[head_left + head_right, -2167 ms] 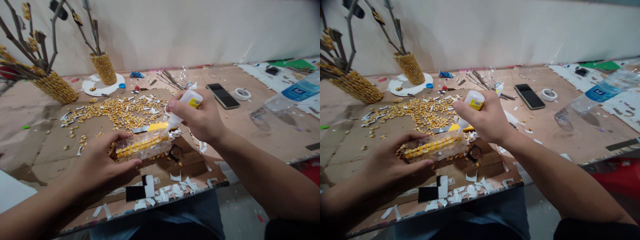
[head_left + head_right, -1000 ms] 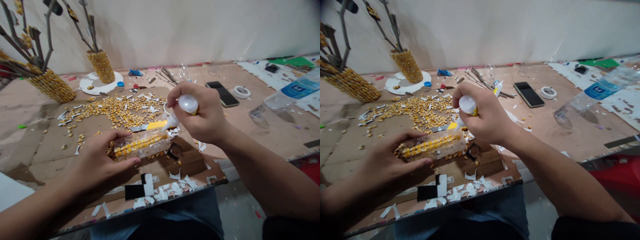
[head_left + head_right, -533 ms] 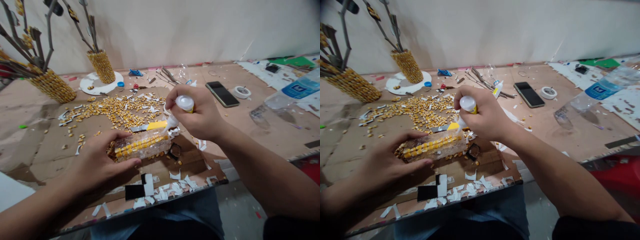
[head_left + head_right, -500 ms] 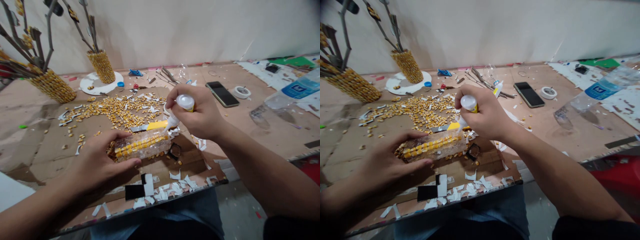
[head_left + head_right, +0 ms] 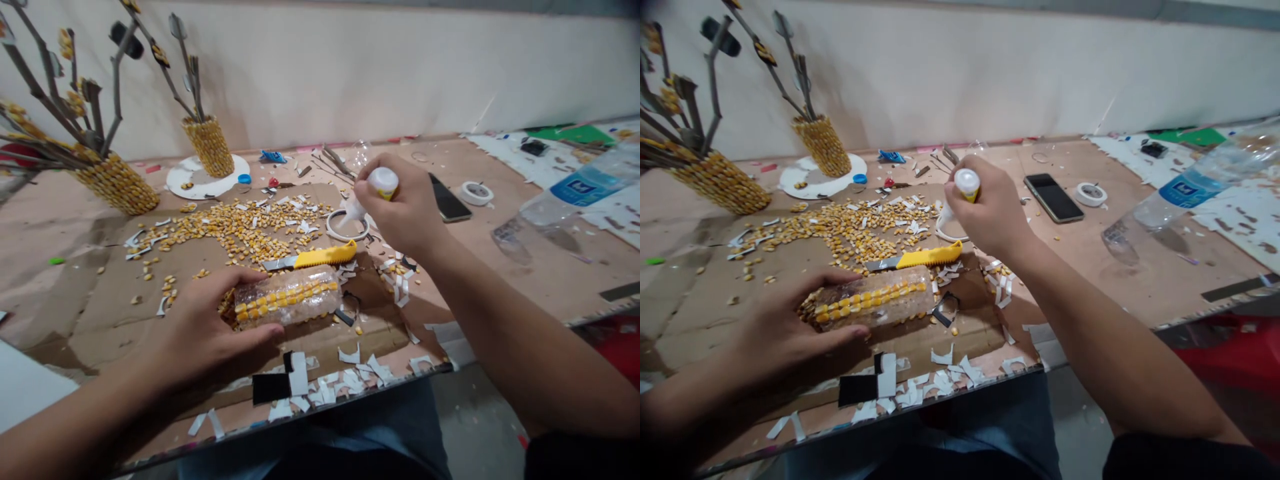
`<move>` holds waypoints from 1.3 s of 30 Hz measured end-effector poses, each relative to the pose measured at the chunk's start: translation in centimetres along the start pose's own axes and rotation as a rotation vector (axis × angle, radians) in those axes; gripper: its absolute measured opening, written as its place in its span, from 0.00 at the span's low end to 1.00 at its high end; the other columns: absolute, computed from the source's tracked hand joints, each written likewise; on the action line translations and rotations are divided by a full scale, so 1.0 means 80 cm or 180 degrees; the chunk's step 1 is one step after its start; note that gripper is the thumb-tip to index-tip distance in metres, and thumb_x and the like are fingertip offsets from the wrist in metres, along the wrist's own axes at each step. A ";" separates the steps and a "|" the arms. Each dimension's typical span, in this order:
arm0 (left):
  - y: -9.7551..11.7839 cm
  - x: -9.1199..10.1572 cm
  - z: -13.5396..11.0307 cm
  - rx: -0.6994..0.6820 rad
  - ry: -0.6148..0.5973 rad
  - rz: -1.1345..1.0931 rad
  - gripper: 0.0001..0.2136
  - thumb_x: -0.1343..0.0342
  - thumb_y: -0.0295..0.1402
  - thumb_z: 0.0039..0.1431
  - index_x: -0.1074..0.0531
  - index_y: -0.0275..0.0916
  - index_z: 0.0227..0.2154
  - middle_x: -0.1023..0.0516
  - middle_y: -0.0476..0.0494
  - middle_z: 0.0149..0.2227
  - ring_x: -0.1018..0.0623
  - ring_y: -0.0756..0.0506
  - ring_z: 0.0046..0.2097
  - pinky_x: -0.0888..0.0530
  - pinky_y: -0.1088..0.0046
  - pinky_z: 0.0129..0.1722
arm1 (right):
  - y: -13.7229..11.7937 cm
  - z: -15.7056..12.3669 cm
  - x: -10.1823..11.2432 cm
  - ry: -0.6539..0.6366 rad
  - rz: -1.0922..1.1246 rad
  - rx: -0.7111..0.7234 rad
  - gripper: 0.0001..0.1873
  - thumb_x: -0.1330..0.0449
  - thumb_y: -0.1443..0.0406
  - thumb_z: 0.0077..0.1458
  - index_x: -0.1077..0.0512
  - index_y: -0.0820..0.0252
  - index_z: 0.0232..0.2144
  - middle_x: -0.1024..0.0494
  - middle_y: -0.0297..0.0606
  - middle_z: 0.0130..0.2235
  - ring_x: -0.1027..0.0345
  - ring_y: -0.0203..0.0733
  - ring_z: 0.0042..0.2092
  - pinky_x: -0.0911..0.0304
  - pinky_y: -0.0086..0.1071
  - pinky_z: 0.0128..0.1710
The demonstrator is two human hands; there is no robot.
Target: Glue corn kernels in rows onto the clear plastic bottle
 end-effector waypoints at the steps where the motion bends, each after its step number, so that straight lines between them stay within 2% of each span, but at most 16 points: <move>1: 0.000 0.001 0.000 -0.0015 0.0031 0.0036 0.25 0.29 0.49 0.53 0.23 0.44 0.51 0.14 0.42 0.44 0.16 0.36 0.43 0.20 0.60 0.39 | 0.009 0.003 0.000 0.0089 0.0161 -0.0216 0.06 0.37 0.65 0.59 0.30 0.54 0.30 0.28 0.32 0.27 0.33 0.40 0.30 0.35 0.37 0.31; 3: 0.002 0.002 -0.001 -0.0050 0.0041 0.0052 0.25 0.28 0.50 0.52 0.22 0.44 0.50 0.14 0.41 0.47 0.16 0.36 0.44 0.20 0.59 0.42 | 0.029 0.006 -0.007 -0.0002 0.0576 -0.0757 0.09 0.34 0.60 0.60 0.30 0.54 0.31 0.26 0.33 0.26 0.31 0.40 0.27 0.35 0.36 0.27; 5: 0.004 0.002 -0.002 -0.0084 -0.0037 0.0018 0.24 0.28 0.49 0.52 0.22 0.44 0.49 0.14 0.42 0.48 0.16 0.37 0.45 0.21 0.59 0.44 | 0.046 0.004 -0.018 -0.0225 0.0814 -0.1185 0.09 0.32 0.61 0.58 0.30 0.55 0.34 0.21 0.36 0.29 0.28 0.41 0.27 0.34 0.35 0.25; 8: 0.006 0.000 -0.002 -0.0188 -0.0184 0.0030 0.22 0.29 0.47 0.54 0.22 0.45 0.49 0.15 0.44 0.47 0.16 0.38 0.45 0.22 0.61 0.43 | 0.070 0.000 -0.035 -0.0428 0.0636 -0.1489 0.08 0.33 0.65 0.56 0.28 0.56 0.37 0.17 0.40 0.33 0.23 0.43 0.30 0.32 0.34 0.27; 11: 0.008 0.000 -0.001 -0.0321 -0.0299 0.0025 0.24 0.28 0.46 0.52 0.22 0.45 0.50 0.15 0.43 0.49 0.16 0.37 0.47 0.22 0.60 0.44 | 0.092 0.002 -0.043 -0.0227 0.0309 -0.1409 0.07 0.35 0.61 0.59 0.26 0.58 0.35 0.18 0.42 0.33 0.23 0.46 0.33 0.32 0.37 0.30; 15: 0.009 0.000 0.000 -0.0193 -0.0509 -0.0006 0.27 0.26 0.44 0.49 0.22 0.44 0.52 0.16 0.41 0.50 0.17 0.35 0.48 0.21 0.59 0.45 | 0.114 0.014 -0.041 0.0168 -0.0023 -0.1346 0.11 0.38 0.56 0.62 0.26 0.58 0.35 0.21 0.42 0.36 0.27 0.47 0.38 0.32 0.41 0.40; 18: 0.011 0.000 0.000 -0.0155 -0.0529 0.0081 0.26 0.27 0.44 0.52 0.23 0.44 0.53 0.16 0.41 0.49 0.17 0.36 0.47 0.21 0.59 0.44 | 0.128 0.021 -0.038 0.0306 -0.0231 -0.1490 0.11 0.41 0.60 0.62 0.27 0.60 0.42 0.21 0.42 0.39 0.27 0.47 0.40 0.32 0.41 0.43; 21: 0.013 0.000 0.001 -0.0235 -0.0494 0.0167 0.25 0.28 0.43 0.53 0.23 0.45 0.54 0.16 0.41 0.48 0.17 0.36 0.46 0.21 0.59 0.42 | 0.138 0.023 -0.039 0.0209 -0.0414 -0.1585 0.16 0.41 0.64 0.57 0.27 0.60 0.48 0.19 0.44 0.42 0.25 0.48 0.40 0.31 0.40 0.42; 26: 0.018 0.006 0.004 -0.0524 -0.0499 0.0222 0.27 0.27 0.46 0.52 0.24 0.45 0.54 0.17 0.39 0.52 0.17 0.33 0.51 0.20 0.58 0.46 | 0.148 0.022 -0.047 -0.0119 -0.0672 -0.1667 0.14 0.42 0.62 0.59 0.23 0.60 0.45 0.17 0.43 0.36 0.22 0.50 0.37 0.31 0.39 0.38; 30: 0.017 0.007 0.001 -0.0557 -0.0535 0.0286 0.26 0.32 0.47 0.58 0.26 0.44 0.57 0.17 0.39 0.54 0.17 0.34 0.53 0.20 0.58 0.49 | 0.146 0.022 -0.041 -0.0165 -0.1055 -0.1676 0.19 0.45 0.60 0.62 0.25 0.62 0.51 0.15 0.49 0.42 0.21 0.52 0.42 0.30 0.40 0.41; 33: 0.015 0.009 0.001 -0.0467 -0.0444 0.0278 0.26 0.34 0.48 0.60 0.27 0.44 0.58 0.18 0.39 0.57 0.18 0.34 0.56 0.21 0.58 0.53 | 0.137 0.021 -0.033 -0.0254 -0.1524 -0.1611 0.17 0.40 0.57 0.60 0.24 0.60 0.47 0.16 0.54 0.46 0.22 0.60 0.47 0.31 0.46 0.46; 36: 0.012 0.024 0.011 -0.0212 -0.0042 0.0208 0.19 0.42 0.48 0.67 0.23 0.42 0.53 0.16 0.39 0.53 0.18 0.34 0.55 0.22 0.56 0.55 | 0.125 0.020 -0.027 -0.0404 -0.1888 -0.1511 0.16 0.37 0.56 0.59 0.22 0.60 0.43 0.17 0.58 0.48 0.24 0.66 0.49 0.33 0.52 0.49; 39: 0.003 0.046 0.029 0.0051 0.0411 0.0184 0.17 0.46 0.47 0.69 0.21 0.40 0.45 0.14 0.39 0.45 0.17 0.37 0.47 0.22 0.59 0.49 | 0.107 0.021 -0.022 -0.0443 -0.2070 -0.1213 0.16 0.40 0.56 0.63 0.22 0.60 0.45 0.19 0.60 0.53 0.25 0.64 0.51 0.34 0.52 0.50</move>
Point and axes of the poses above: each hand's wrist, its own z-axis towards the middle knuckle, its own x-axis out of the back of the hand, y = z × x, the point moved 5 cm from there along z, towards the middle knuckle
